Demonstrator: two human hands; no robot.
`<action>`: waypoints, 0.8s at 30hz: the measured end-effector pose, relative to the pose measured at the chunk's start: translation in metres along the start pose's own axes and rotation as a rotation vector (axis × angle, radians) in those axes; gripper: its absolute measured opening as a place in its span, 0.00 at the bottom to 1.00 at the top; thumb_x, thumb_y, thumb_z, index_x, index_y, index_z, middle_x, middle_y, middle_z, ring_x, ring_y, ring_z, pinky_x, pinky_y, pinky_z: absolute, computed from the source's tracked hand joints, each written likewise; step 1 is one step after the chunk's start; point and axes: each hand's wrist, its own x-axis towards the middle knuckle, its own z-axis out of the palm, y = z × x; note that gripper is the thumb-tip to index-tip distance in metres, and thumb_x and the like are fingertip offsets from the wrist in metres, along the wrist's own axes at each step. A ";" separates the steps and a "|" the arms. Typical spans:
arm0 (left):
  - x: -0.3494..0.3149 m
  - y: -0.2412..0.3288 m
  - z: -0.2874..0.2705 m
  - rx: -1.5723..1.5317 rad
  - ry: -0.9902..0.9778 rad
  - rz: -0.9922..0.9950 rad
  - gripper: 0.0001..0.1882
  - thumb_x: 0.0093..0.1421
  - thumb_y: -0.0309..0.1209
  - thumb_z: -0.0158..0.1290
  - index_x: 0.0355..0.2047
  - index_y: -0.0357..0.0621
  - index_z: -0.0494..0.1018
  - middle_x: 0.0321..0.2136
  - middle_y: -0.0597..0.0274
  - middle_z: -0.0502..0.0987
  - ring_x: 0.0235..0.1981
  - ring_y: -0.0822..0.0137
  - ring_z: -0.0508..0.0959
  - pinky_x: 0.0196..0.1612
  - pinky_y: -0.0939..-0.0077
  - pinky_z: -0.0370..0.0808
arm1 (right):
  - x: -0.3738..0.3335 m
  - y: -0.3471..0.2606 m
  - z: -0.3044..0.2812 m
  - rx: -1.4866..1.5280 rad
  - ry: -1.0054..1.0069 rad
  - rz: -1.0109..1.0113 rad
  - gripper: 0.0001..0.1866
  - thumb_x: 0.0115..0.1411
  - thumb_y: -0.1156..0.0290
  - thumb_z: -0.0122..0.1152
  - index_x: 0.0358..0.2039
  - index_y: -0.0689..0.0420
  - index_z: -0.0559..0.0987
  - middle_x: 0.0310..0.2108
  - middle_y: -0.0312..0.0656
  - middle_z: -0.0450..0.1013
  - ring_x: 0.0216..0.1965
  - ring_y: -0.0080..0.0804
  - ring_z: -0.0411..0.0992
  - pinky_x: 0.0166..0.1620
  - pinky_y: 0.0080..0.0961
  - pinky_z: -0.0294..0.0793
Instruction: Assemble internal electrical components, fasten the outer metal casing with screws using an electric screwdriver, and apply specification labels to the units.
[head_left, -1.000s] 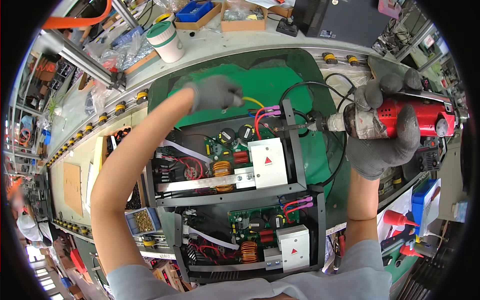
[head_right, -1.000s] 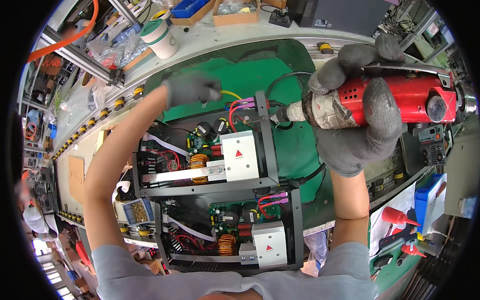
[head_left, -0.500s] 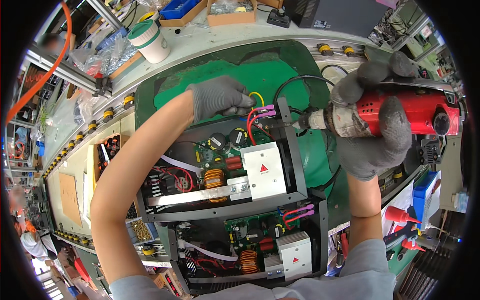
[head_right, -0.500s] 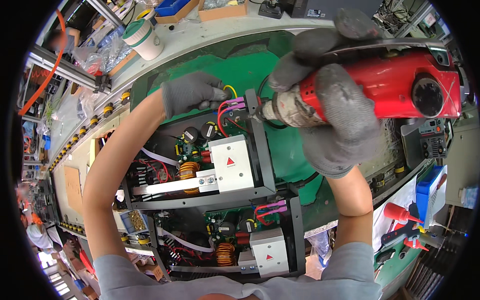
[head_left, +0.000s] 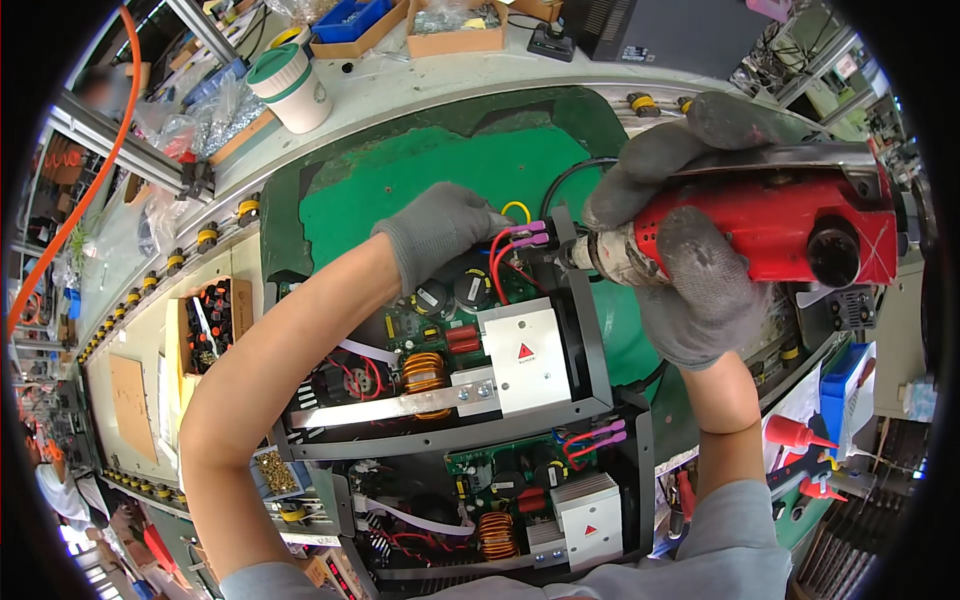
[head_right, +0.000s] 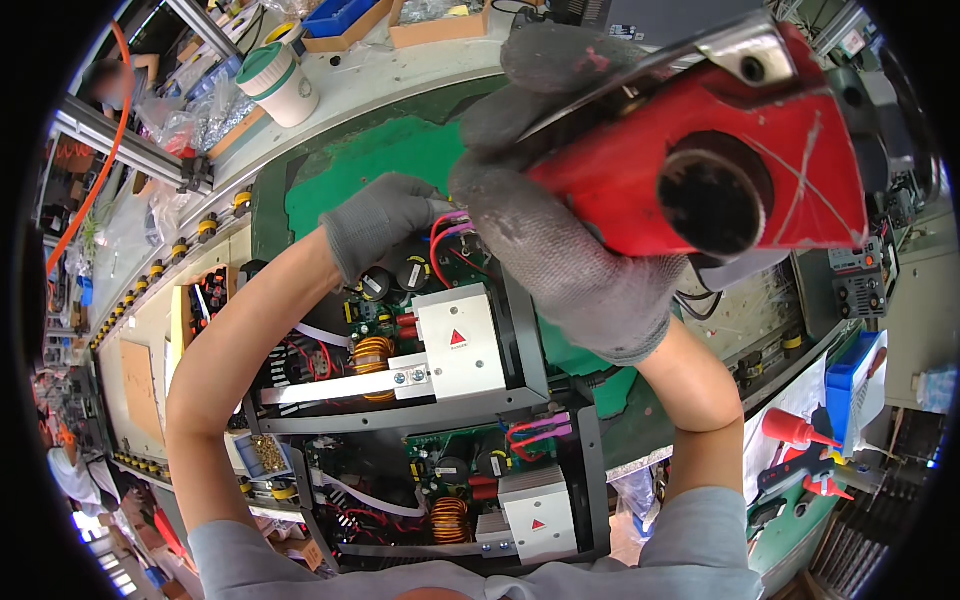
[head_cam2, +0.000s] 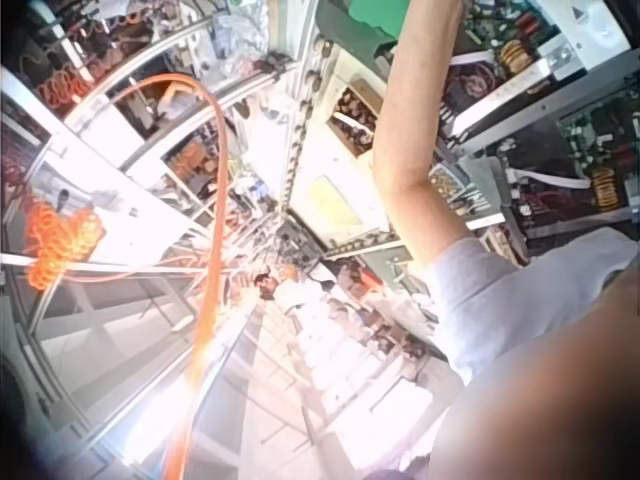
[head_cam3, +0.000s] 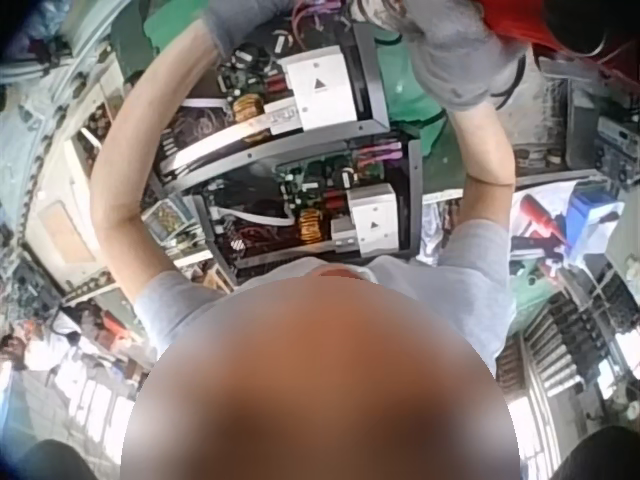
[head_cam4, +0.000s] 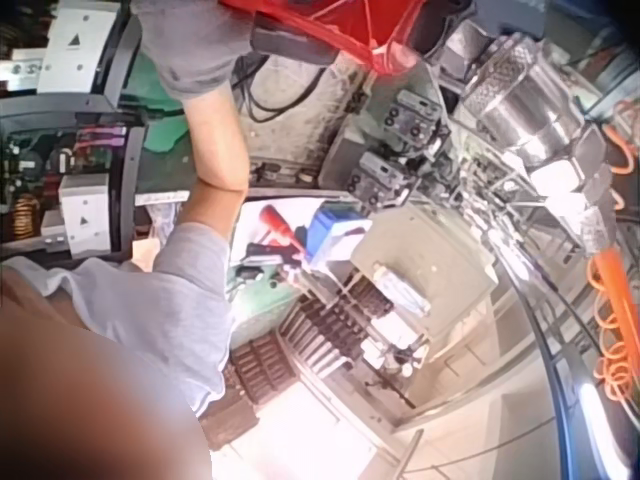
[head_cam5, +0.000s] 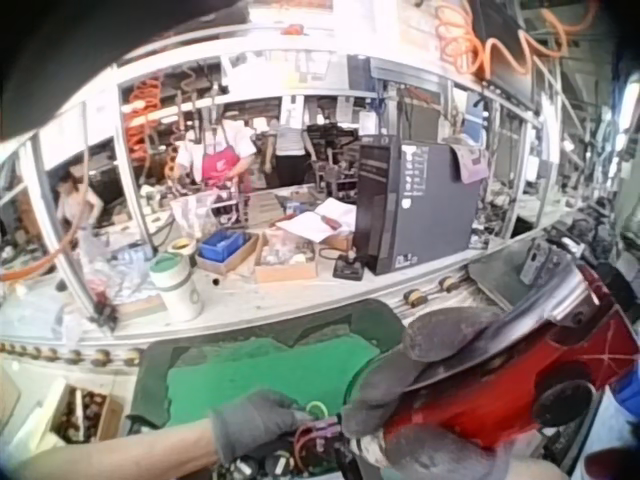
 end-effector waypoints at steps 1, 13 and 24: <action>-0.002 0.001 0.000 -0.004 0.003 -0.002 0.13 0.54 0.36 0.59 0.27 0.36 0.74 0.19 0.63 0.74 0.16 0.76 0.71 0.17 0.81 0.68 | -0.002 0.003 0.001 0.001 -0.002 -0.001 0.27 0.49 0.74 0.55 0.52 0.59 0.64 0.39 0.46 0.71 0.31 0.35 0.72 0.37 0.32 0.75; -0.004 0.003 -0.001 0.055 0.019 0.041 0.12 0.54 0.34 0.56 0.24 0.36 0.77 0.18 0.63 0.73 0.18 0.75 0.69 0.20 0.77 0.67 | 0.000 0.010 0.008 -0.122 -0.025 0.077 0.26 0.49 0.80 0.53 0.52 0.61 0.64 0.39 0.46 0.72 0.33 0.35 0.73 0.37 0.31 0.76; -0.001 -0.003 -0.004 -0.096 -0.068 -0.006 0.10 0.53 0.29 0.55 0.26 0.32 0.76 0.18 0.60 0.73 0.19 0.73 0.74 0.18 0.76 0.70 | 0.011 0.012 0.007 -0.246 -0.091 0.070 0.25 0.49 0.84 0.53 0.50 0.64 0.66 0.39 0.47 0.72 0.34 0.35 0.74 0.36 0.29 0.76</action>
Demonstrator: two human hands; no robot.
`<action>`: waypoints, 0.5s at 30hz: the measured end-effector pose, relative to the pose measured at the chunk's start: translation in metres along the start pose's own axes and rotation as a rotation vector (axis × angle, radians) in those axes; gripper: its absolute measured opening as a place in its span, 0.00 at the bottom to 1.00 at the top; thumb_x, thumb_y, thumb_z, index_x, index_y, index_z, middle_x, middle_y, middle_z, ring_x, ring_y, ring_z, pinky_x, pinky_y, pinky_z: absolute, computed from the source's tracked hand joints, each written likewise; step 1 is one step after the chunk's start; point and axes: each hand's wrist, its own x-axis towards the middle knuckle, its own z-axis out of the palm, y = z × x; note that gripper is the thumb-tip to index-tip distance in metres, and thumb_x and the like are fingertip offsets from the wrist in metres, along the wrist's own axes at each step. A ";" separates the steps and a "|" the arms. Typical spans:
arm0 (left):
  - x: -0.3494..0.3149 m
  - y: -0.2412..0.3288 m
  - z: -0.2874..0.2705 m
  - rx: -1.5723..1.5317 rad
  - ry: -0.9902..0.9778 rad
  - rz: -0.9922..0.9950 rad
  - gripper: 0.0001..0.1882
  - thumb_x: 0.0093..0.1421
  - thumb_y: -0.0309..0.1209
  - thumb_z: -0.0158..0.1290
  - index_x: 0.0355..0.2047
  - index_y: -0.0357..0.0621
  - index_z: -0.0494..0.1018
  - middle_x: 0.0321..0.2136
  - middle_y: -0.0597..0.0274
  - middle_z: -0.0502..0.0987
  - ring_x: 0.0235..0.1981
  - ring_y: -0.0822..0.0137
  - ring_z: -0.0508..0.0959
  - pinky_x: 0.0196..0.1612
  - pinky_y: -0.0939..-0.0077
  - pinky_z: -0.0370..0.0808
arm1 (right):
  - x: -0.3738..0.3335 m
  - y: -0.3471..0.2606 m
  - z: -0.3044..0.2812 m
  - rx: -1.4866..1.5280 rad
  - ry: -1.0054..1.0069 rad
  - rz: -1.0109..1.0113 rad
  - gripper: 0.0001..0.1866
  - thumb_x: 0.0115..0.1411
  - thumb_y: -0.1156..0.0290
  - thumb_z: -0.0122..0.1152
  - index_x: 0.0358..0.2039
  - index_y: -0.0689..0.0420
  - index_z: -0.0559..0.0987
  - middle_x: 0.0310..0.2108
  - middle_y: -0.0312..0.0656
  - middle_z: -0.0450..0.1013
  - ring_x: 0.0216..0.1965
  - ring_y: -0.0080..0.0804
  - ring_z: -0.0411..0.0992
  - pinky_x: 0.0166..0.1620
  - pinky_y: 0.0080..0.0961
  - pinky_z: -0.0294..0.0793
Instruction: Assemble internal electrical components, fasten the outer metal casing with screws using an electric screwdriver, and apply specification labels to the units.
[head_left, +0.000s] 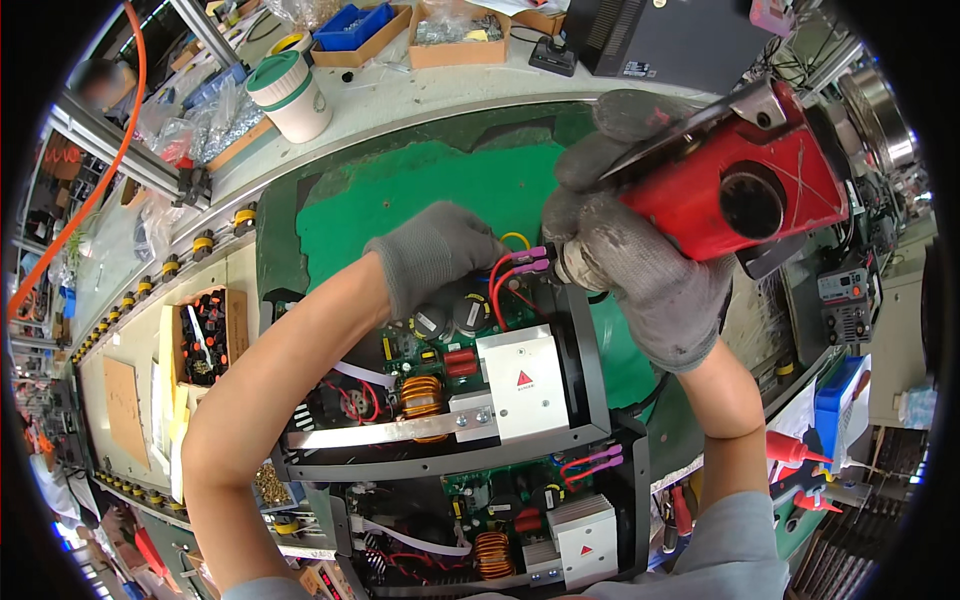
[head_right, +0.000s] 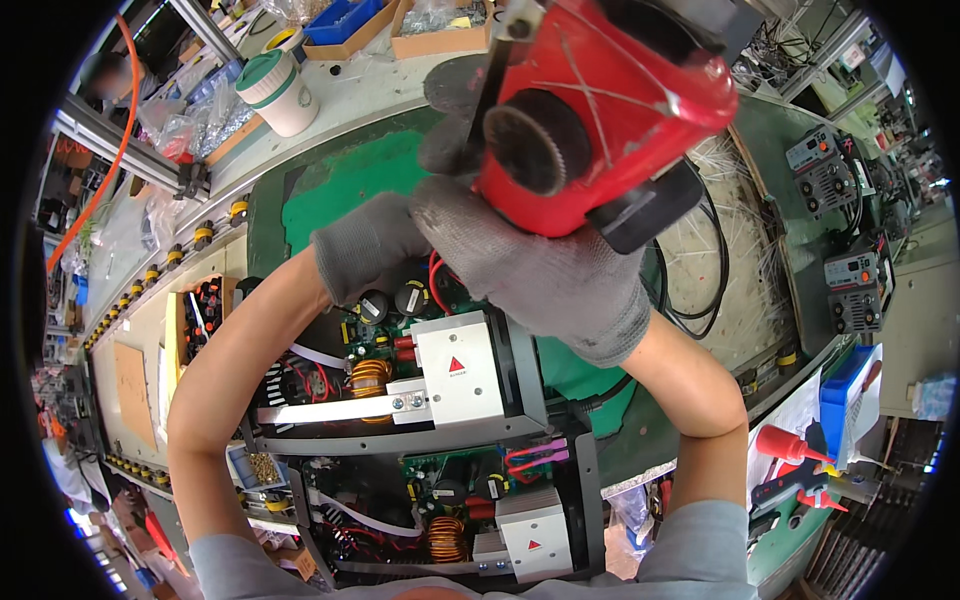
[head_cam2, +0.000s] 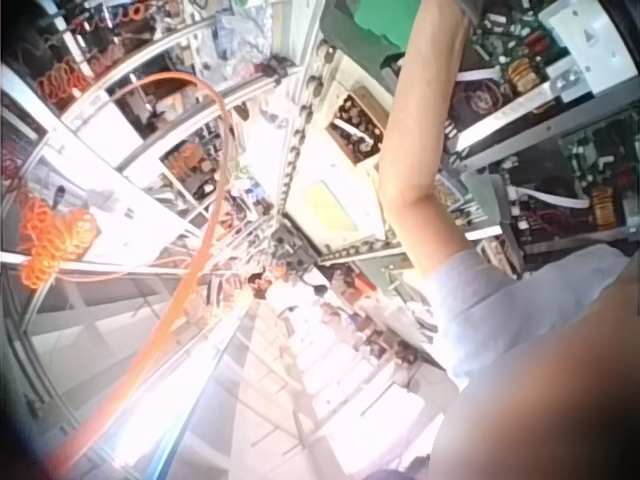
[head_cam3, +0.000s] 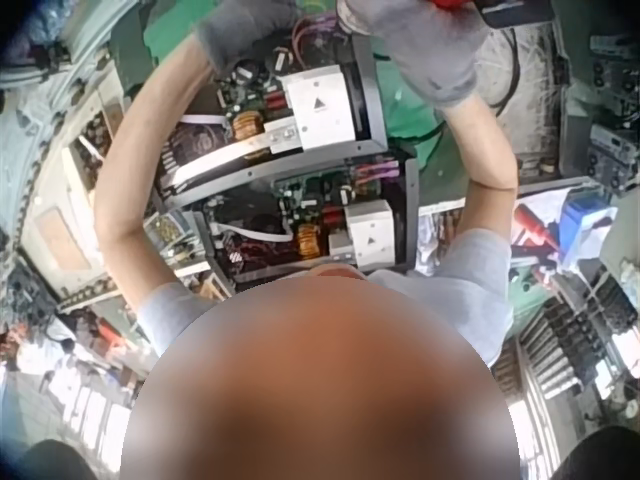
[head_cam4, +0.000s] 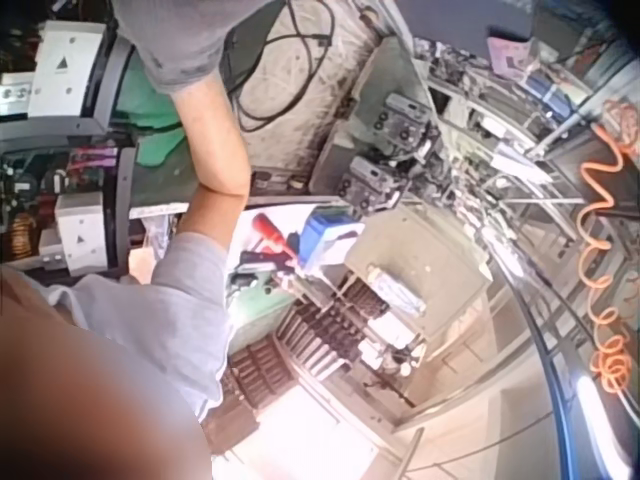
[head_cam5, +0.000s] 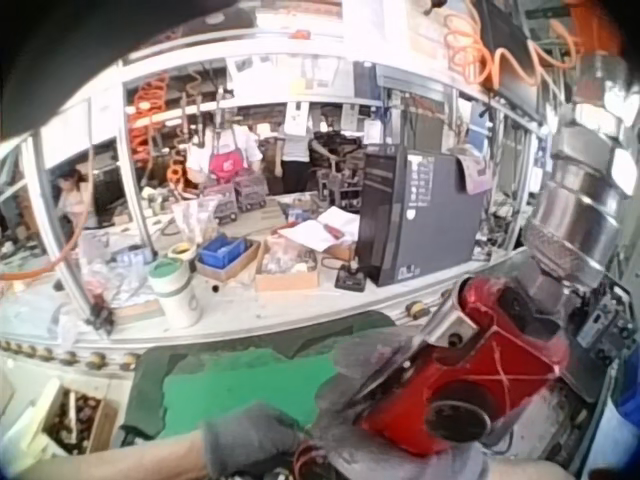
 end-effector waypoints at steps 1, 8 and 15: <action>0.012 -0.012 -0.006 0.036 -0.024 0.085 0.10 0.53 0.29 0.55 0.27 0.31 0.76 0.18 0.59 0.74 0.19 0.73 0.74 0.18 0.76 0.70 | 0.001 -0.001 0.000 -0.023 -0.011 -0.023 0.24 0.49 0.85 0.54 0.50 0.65 0.66 0.40 0.47 0.72 0.34 0.35 0.74 0.36 0.29 0.76; 0.021 -0.022 -0.015 0.156 -0.081 0.149 0.11 0.51 0.29 0.56 0.29 0.30 0.76 0.18 0.58 0.73 0.18 0.72 0.72 0.20 0.75 0.69 | 0.012 -0.007 0.009 0.172 -0.018 0.131 0.23 0.51 0.84 0.54 0.49 0.66 0.66 0.42 0.51 0.71 0.37 0.38 0.74 0.39 0.31 0.76; 0.012 -0.014 -0.011 0.115 -0.063 0.085 0.12 0.49 0.31 0.56 0.27 0.32 0.77 0.17 0.58 0.73 0.20 0.71 0.71 0.25 0.72 0.69 | 0.021 -0.013 0.017 0.185 -0.031 0.127 0.23 0.50 0.81 0.56 0.48 0.68 0.67 0.40 0.50 0.72 0.36 0.35 0.73 0.38 0.29 0.75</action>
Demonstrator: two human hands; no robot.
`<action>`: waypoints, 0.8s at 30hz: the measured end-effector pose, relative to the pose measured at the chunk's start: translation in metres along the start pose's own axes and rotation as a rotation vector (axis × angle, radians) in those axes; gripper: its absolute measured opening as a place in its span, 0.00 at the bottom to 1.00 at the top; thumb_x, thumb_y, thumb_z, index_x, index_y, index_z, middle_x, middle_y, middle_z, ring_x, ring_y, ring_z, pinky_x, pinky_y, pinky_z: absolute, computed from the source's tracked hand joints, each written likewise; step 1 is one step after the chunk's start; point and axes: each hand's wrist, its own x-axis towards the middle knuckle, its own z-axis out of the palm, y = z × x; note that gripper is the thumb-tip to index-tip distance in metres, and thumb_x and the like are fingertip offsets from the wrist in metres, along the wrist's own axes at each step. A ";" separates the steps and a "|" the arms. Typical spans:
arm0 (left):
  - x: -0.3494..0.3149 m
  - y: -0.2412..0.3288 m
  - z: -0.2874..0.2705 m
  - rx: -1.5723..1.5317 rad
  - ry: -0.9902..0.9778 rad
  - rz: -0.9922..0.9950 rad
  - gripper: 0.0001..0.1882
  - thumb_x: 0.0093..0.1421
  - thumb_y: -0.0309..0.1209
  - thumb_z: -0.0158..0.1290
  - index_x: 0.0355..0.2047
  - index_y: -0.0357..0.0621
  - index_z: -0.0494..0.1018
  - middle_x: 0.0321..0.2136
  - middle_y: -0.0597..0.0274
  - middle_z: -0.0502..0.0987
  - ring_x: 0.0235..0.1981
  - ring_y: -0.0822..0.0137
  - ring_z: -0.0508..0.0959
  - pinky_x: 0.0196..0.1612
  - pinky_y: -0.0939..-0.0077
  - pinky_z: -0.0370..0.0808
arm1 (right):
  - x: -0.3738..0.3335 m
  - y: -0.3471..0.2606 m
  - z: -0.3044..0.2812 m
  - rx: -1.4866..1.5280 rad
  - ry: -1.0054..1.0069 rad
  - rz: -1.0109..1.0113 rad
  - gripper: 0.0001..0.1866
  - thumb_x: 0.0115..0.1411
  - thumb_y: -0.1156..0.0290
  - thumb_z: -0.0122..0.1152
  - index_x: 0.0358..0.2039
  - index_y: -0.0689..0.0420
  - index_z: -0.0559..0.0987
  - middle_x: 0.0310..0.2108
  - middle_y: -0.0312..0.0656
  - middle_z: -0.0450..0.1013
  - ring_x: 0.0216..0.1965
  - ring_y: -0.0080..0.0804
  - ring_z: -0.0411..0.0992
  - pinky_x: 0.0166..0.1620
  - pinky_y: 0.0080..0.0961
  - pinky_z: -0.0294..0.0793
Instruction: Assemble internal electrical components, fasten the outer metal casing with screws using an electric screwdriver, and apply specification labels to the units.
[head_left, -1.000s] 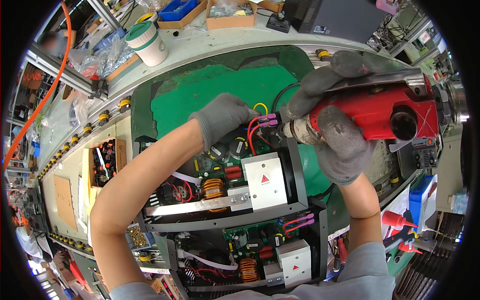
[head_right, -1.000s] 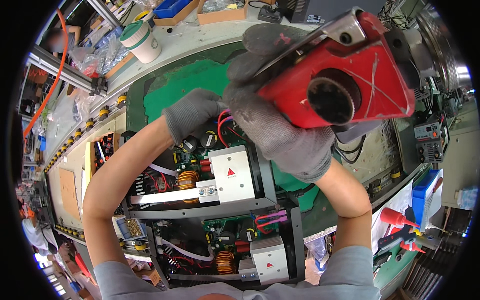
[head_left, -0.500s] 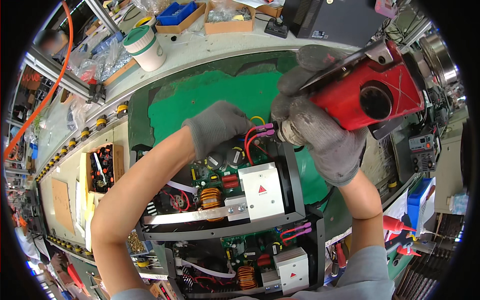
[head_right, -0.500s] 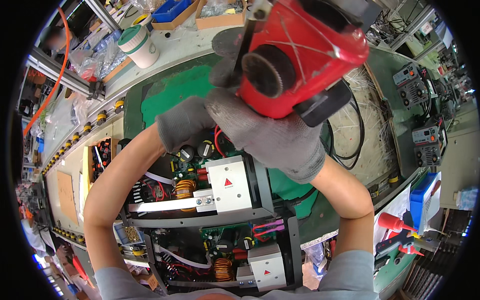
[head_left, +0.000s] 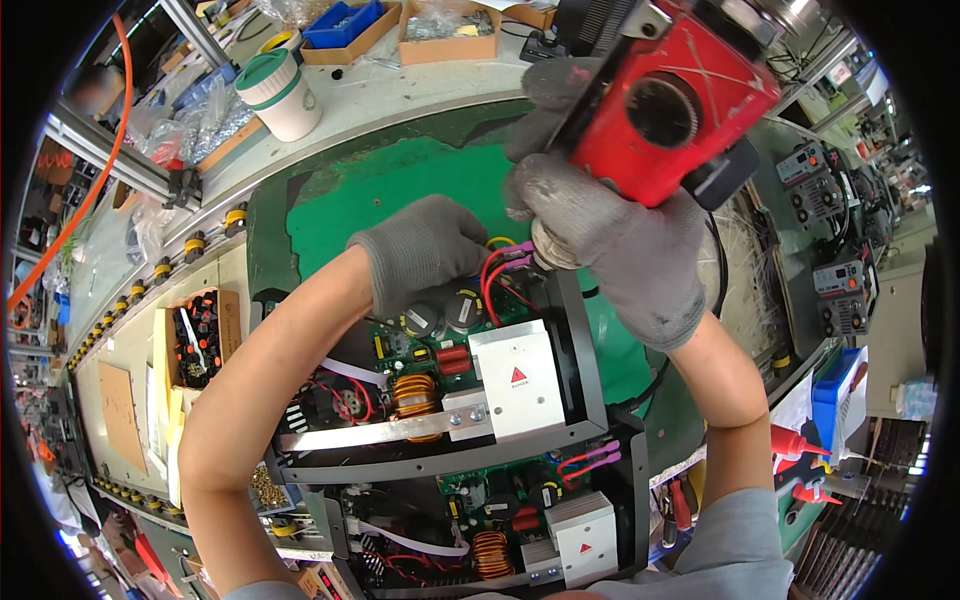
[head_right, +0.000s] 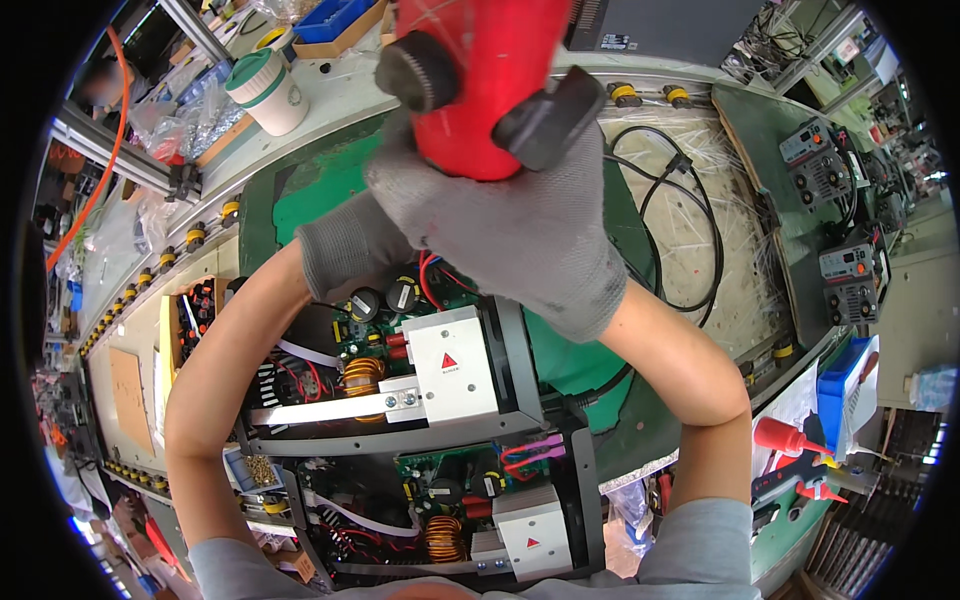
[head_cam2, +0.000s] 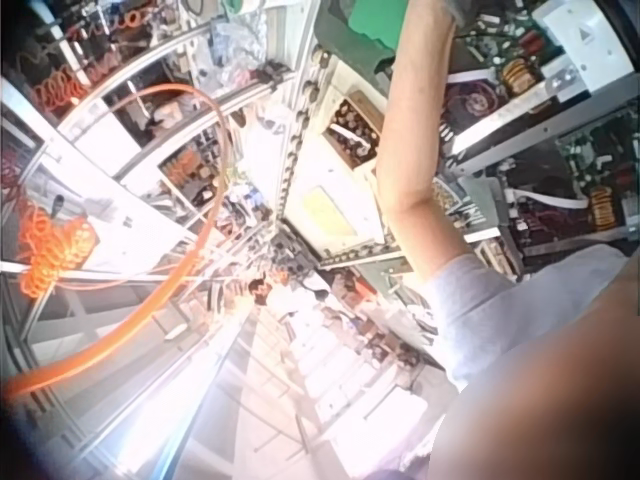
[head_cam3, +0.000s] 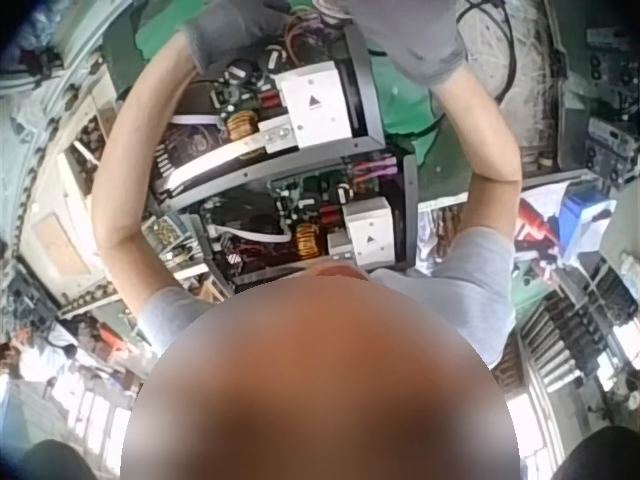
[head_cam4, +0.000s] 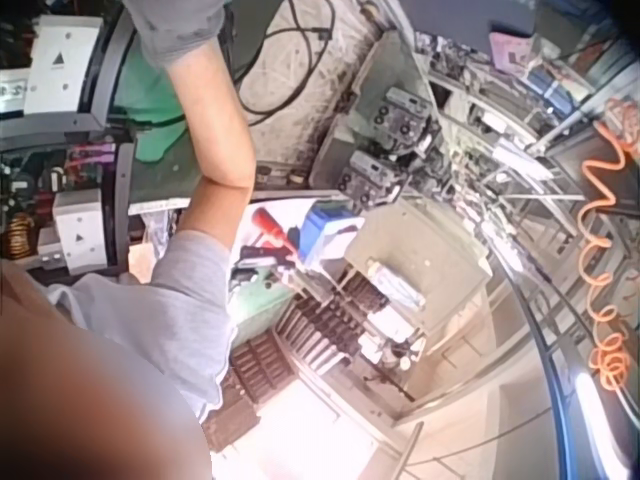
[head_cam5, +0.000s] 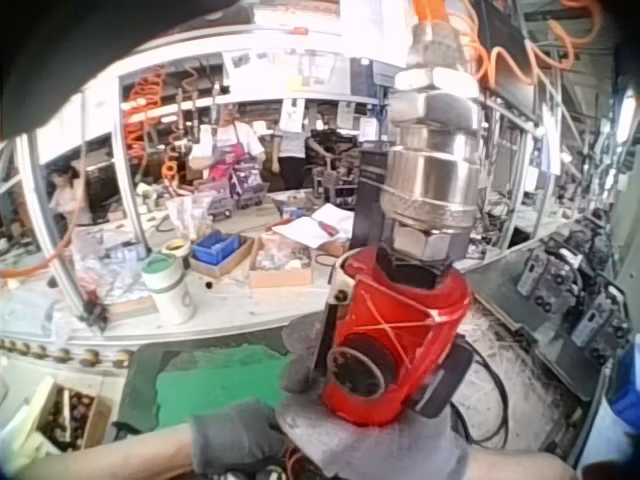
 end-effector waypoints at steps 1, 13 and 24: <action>-0.001 0.001 -0.001 0.100 0.000 0.057 0.12 0.49 0.31 0.56 0.28 0.32 0.77 0.17 0.57 0.73 0.20 0.70 0.72 0.25 0.72 0.69 | 0.001 0.000 0.001 -0.049 -0.012 -0.058 0.23 0.49 0.81 0.58 0.48 0.68 0.67 0.39 0.49 0.73 0.36 0.33 0.73 0.37 0.28 0.75; -0.001 0.004 -0.001 0.507 0.013 0.163 0.14 0.49 0.34 0.55 0.33 0.37 0.78 0.22 0.51 0.77 0.24 0.64 0.76 0.31 0.71 0.72 | 0.008 0.018 0.009 -0.005 0.182 -0.054 0.10 0.40 0.72 0.64 0.25 0.59 0.75 0.19 0.36 0.73 0.19 0.22 0.71 0.24 0.21 0.70; -0.050 0.041 0.008 0.584 0.098 0.021 0.13 0.51 0.33 0.53 0.35 0.41 0.78 0.27 0.50 0.78 0.29 0.59 0.78 0.33 0.66 0.72 | -0.007 -0.010 -0.001 0.205 0.161 0.020 0.11 0.49 0.76 0.59 0.34 0.62 0.73 0.26 0.39 0.73 0.20 0.24 0.70 0.22 0.19 0.68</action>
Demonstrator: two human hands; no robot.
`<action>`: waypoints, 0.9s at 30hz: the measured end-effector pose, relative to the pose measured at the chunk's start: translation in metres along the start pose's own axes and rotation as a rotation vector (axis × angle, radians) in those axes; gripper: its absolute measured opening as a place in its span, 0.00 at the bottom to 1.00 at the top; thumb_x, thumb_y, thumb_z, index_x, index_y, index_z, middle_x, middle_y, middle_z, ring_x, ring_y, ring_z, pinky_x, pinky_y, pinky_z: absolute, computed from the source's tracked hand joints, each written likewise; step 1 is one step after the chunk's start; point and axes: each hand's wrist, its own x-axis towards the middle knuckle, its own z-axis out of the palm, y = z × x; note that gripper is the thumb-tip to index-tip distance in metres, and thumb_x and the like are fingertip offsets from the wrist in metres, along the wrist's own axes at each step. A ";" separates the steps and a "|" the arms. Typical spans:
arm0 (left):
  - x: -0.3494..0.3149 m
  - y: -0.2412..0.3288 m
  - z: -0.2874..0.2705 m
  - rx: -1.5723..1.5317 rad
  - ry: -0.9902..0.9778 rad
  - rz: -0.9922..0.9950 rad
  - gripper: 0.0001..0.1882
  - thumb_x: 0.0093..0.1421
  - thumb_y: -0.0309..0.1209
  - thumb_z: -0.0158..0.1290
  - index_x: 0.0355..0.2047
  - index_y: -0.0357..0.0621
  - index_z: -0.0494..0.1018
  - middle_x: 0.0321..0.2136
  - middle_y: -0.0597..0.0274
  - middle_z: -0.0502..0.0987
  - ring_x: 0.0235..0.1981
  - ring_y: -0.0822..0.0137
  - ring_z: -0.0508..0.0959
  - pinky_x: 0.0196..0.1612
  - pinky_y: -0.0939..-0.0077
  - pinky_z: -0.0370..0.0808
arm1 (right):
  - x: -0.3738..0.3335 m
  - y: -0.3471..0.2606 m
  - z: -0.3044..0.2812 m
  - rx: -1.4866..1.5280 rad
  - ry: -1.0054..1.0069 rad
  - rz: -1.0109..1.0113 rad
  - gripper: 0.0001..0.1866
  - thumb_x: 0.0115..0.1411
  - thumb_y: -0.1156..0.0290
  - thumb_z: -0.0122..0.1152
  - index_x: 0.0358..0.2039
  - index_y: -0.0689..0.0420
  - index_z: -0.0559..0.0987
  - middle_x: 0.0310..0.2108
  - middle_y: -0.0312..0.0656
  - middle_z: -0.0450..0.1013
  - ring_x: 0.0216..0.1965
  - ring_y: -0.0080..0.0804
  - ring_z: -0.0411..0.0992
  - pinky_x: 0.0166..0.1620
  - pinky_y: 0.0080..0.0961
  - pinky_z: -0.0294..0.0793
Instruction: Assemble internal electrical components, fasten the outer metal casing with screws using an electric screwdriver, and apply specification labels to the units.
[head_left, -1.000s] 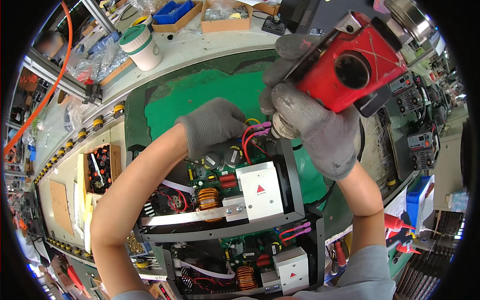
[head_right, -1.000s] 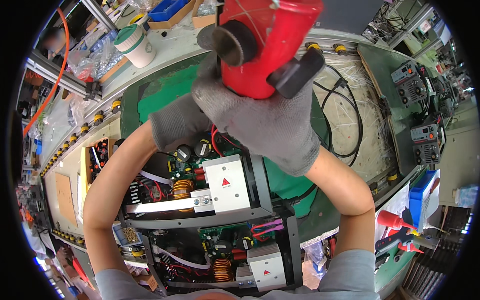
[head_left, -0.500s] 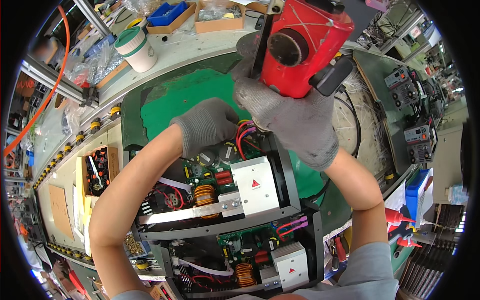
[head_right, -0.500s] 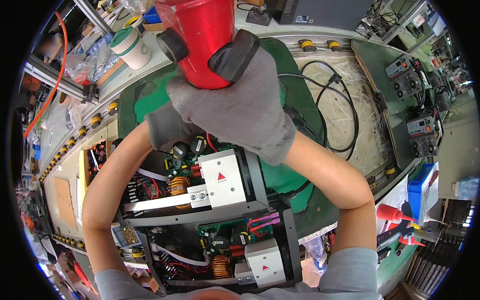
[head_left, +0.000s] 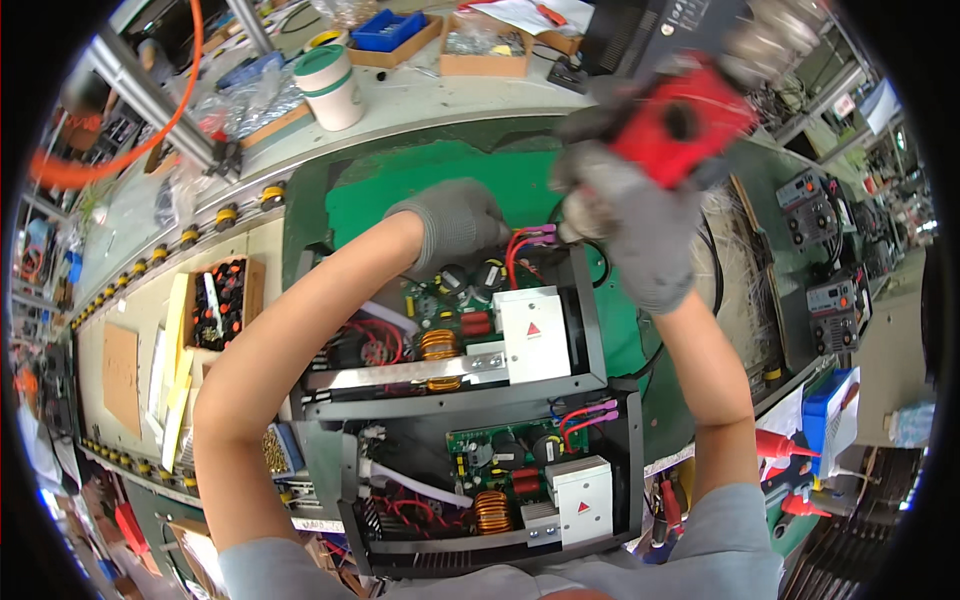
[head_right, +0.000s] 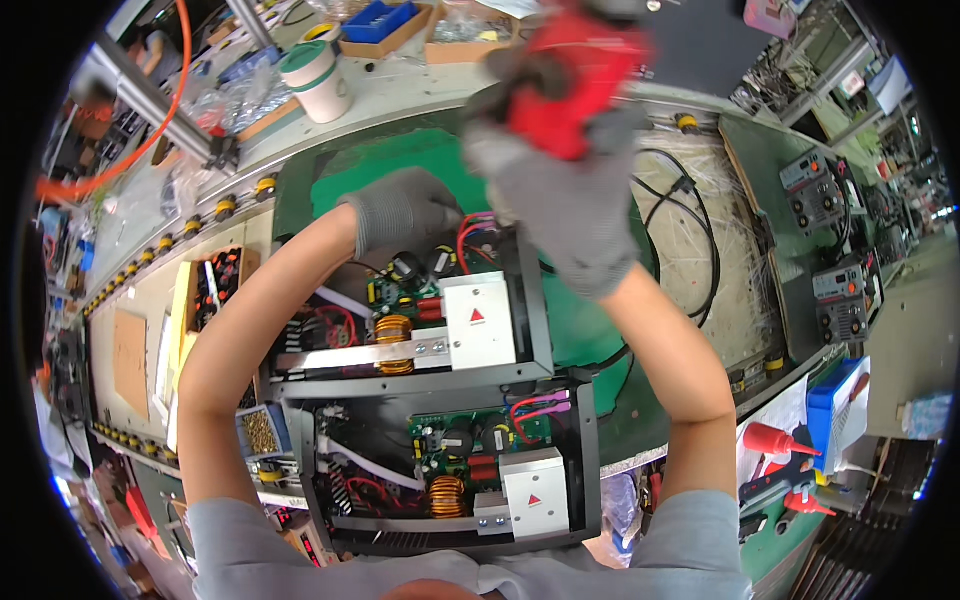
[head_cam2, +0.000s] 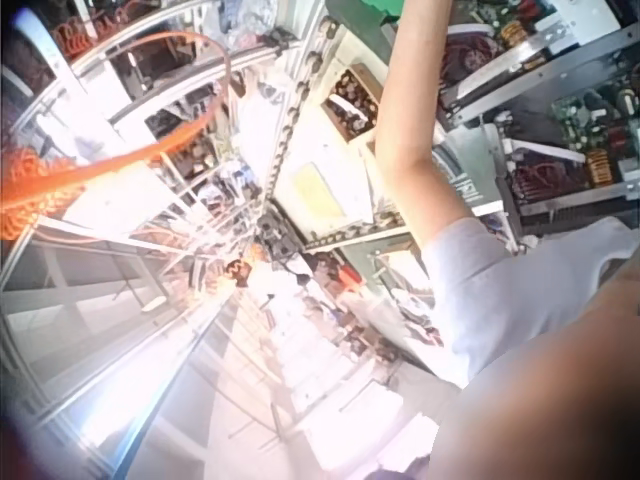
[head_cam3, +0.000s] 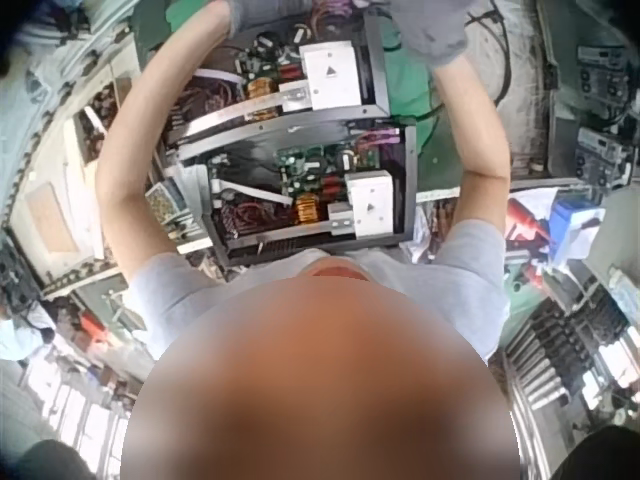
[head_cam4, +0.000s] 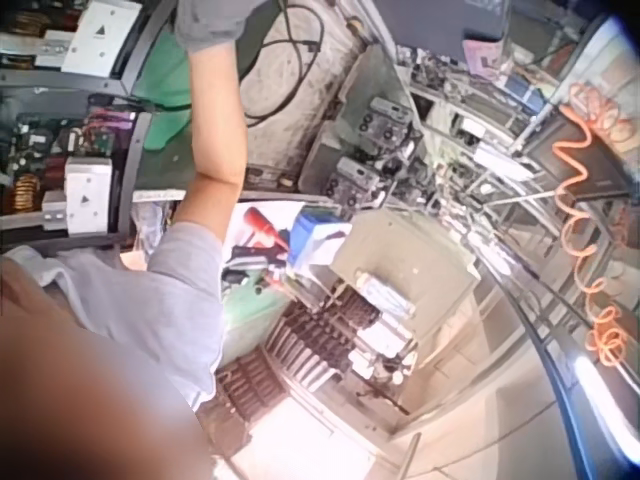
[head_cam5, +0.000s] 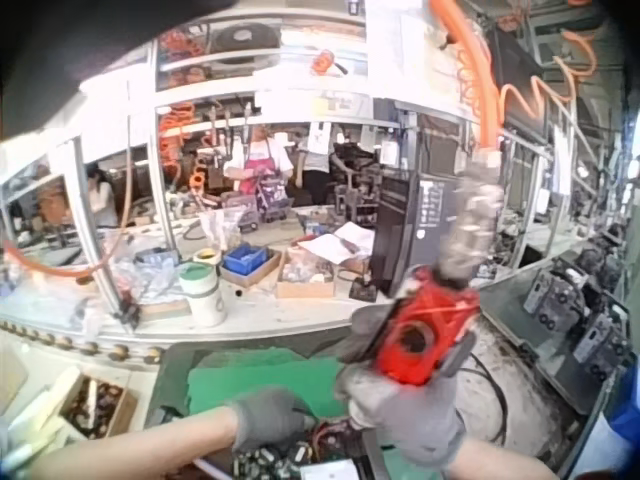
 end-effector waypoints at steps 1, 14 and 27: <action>-0.014 0.000 -0.003 0.225 0.245 0.052 0.12 0.53 0.34 0.51 0.34 0.41 0.77 0.29 0.50 0.77 0.32 0.57 0.77 0.36 0.66 0.72 | -0.002 -0.014 -0.007 0.047 -0.016 0.108 0.15 0.52 0.75 0.56 0.41 0.63 0.70 0.28 0.44 0.72 0.16 0.26 0.68 0.15 0.20 0.64; -0.259 0.109 0.047 1.185 0.408 -0.014 0.01 0.48 0.26 0.50 0.24 0.46 0.71 0.22 0.60 0.71 0.23 0.61 0.76 0.22 0.67 0.72 | -0.064 -0.084 -0.082 0.173 0.079 -0.406 0.23 0.50 0.69 0.56 0.47 0.61 0.68 0.37 0.47 0.73 0.32 0.34 0.72 0.37 0.31 0.73; -0.226 0.068 0.102 1.142 0.388 0.285 0.05 0.47 0.32 0.53 0.25 0.48 0.72 0.26 0.61 0.71 0.29 0.63 0.76 0.28 0.68 0.73 | -0.140 -0.125 -0.085 0.348 -0.011 -0.447 0.23 0.49 0.72 0.56 0.47 0.56 0.66 0.38 0.44 0.71 0.29 0.32 0.69 0.34 0.29 0.71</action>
